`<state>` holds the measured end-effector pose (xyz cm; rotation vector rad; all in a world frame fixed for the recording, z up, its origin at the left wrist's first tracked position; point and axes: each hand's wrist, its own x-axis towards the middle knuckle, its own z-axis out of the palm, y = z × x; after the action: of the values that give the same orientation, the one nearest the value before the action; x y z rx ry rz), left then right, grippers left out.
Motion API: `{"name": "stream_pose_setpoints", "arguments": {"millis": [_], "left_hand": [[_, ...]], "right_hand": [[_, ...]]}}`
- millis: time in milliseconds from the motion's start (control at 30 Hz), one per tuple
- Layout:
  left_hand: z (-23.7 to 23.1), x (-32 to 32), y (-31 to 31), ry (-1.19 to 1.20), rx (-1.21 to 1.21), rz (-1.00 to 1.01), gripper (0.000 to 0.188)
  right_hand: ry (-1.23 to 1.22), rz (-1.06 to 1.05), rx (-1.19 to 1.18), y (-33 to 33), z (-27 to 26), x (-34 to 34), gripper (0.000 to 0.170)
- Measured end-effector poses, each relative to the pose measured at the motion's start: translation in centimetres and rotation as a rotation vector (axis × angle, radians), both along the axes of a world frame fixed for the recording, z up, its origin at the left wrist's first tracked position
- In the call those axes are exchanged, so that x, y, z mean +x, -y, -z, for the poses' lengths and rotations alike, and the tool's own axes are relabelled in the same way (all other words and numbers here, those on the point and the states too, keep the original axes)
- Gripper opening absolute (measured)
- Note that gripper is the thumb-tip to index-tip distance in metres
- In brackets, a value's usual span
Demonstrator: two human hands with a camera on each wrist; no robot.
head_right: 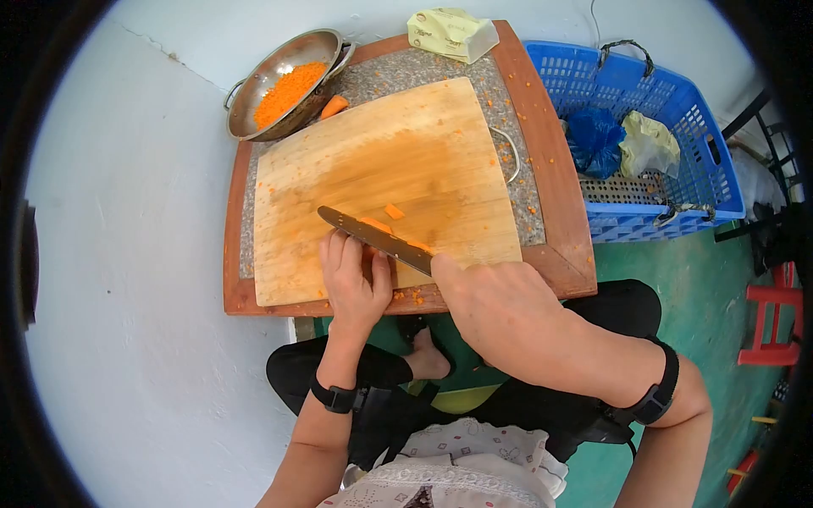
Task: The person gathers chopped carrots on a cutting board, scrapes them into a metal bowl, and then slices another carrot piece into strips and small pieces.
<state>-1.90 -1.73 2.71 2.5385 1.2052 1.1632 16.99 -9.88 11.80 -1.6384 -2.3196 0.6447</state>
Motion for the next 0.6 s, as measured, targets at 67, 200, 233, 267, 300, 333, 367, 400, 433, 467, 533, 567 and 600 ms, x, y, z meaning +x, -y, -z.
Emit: {"name": "stream_pose_setpoints", "arguments": {"millis": [67, 200, 233, 267, 300, 333, 367, 400, 433, 467, 533, 567, 600], "left_hand": [[0.0, 0.0, 0.0, 0.007, -0.004, -0.003, 0.022], [0.0, 0.2, -0.1, 0.012, 0.003, 0.003, 0.022], [0.0, 0.2, -0.1, 0.006, -0.005, 0.0, 0.021], [-0.1, 0.1, 0.0, 0.0, -0.013, -0.002, 0.021], [-0.1, 0.1, 0.0, -0.005, -0.019, -0.005, 0.021], [-0.1, 0.1, 0.1, -0.003, -0.025, -0.001, 0.021], [-0.2, 0.1, 0.1, -0.001, -0.028, 0.004, 0.021], [-0.3, 0.1, 0.0, 0.0, -0.028, 0.008, 0.022], [-0.3, 0.1, 0.0, -0.004, -0.017, 0.004, 0.022], [-0.2, 0.0, 0.1, -0.008, -0.006, 0.0, 0.022], [0.0, 0.0, 0.2, -0.002, -0.005, -0.006, 0.023], [0.1, -0.1, 0.2, 0.006, -0.016, -0.011, 0.024], [0.1, -0.1, 0.3, 0.012, -0.022, -0.013, 0.024]], "right_hand": [[0.004, -0.025, 0.035, -0.3, -0.1, 0.1, 0.019], [0.009, -0.057, -0.068, -1.8, -0.5, 0.1, 0.02], [-0.004, -0.062, -0.044, -2.1, 0.0, -0.2, 0.02], [-0.018, -0.067, -0.019, -2.5, 0.5, -0.7, 0.02], [-0.045, -0.058, -0.004, -2.9, 0.8, -1.2, 0.018], [-0.073, -0.047, 0.015, -3.4, 1.1, -1.7, 0.016], [-0.101, -0.035, 0.037, -3.9, 1.3, -2.2, 0.014], [-0.098, -0.038, 0.061, -4.2, 1.3, -2.5, 0.015], [-0.094, -0.044, 0.086, -4.6, 1.3, -2.7, 0.015], [-0.09, -0.048, 0.11, -4.7, 1.4, -3.0, 0.016], [-0.104, -0.045, 0.189, -5.0, 2.7, -3.2, 0.015], [-0.11, -0.043, 0.228, -5.1, 3.4, -3.4, 0.015], [-0.071, -0.001, 0.27, -5.3, 3.9, -3.9, 0.014]]}}
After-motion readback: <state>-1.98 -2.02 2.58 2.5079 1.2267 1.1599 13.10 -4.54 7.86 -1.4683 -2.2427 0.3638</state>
